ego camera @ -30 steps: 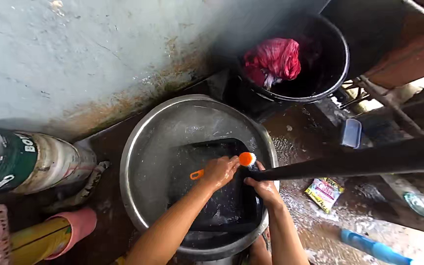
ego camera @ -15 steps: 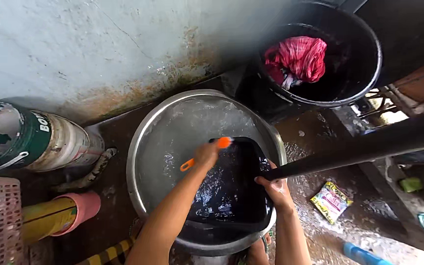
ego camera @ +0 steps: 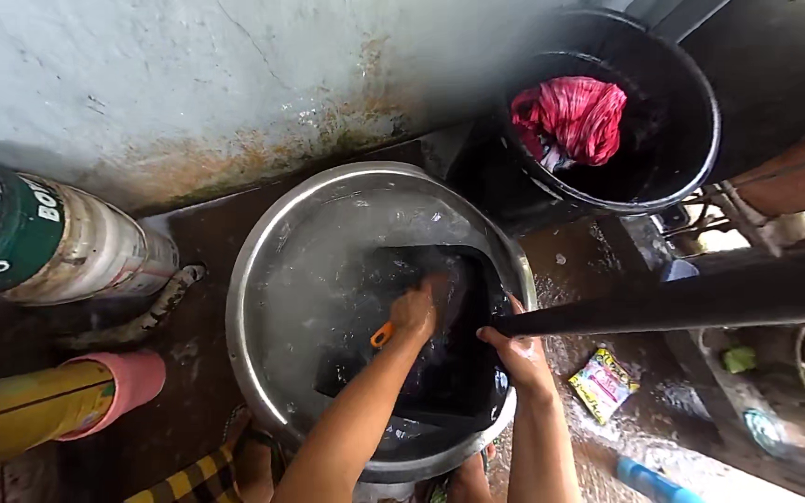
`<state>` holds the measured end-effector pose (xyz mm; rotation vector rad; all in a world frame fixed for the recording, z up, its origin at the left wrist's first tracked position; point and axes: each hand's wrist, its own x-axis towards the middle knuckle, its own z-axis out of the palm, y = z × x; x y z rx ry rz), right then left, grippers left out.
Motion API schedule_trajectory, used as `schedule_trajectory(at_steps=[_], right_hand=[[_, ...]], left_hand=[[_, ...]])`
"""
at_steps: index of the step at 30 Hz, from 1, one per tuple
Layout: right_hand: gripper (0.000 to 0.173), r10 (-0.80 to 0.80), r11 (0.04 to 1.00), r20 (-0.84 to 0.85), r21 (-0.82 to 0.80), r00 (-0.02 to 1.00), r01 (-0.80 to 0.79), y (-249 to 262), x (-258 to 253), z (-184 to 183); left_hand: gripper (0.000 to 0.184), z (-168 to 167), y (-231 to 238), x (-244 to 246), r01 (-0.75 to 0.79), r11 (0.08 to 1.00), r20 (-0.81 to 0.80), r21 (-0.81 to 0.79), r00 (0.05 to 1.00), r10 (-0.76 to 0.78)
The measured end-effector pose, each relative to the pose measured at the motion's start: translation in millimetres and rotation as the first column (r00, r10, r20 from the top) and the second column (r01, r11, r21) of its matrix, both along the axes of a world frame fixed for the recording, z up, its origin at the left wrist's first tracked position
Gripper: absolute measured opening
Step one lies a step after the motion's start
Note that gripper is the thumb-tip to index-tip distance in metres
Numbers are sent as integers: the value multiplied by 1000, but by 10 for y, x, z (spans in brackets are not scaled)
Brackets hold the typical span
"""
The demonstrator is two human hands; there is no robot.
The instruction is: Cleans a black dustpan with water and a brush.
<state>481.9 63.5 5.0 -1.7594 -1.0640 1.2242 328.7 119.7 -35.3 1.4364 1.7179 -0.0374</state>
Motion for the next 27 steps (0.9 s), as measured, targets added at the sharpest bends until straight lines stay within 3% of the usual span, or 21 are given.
schedule_trajectory(at_steps=[3,6,9,12,14,18,22,25,27], right_hand=[[70,-43,999,33,-14,999,43,-13,-13,-24],[87,6,1000,46,13,999,-7,62,103,14],[83,-1,1000,79,25,997,-1,147,163,73],[79,35,999,150,-11,988,-34,200,133,147],[82,97,995,200,-12,975,-97,240,133,203],[68,60,998,249,15,967,-65,306,243,323],[72,49,997,256,43,965,-62,312,260,345],[77,83,990,336,79,938,-117,405,188,406],[80,86,984,333,117,939,-131,523,123,342]], left_hand=[[39,57,180,163,85,996,45,-3,995,-85],[40,74,159,145,295,956,117,6,949,-294],[32,169,-251,53,511,860,162,11,847,-506],[29,349,-591,58,632,769,195,-91,769,-609],[29,377,-622,78,652,752,188,-100,754,-629],[30,350,-568,-75,688,717,191,-117,724,-663],[28,231,-515,-559,695,654,70,-300,700,-711],[29,136,-412,-904,627,683,-52,-374,722,-690],[33,47,-315,-1121,556,769,-83,-317,791,-606]])
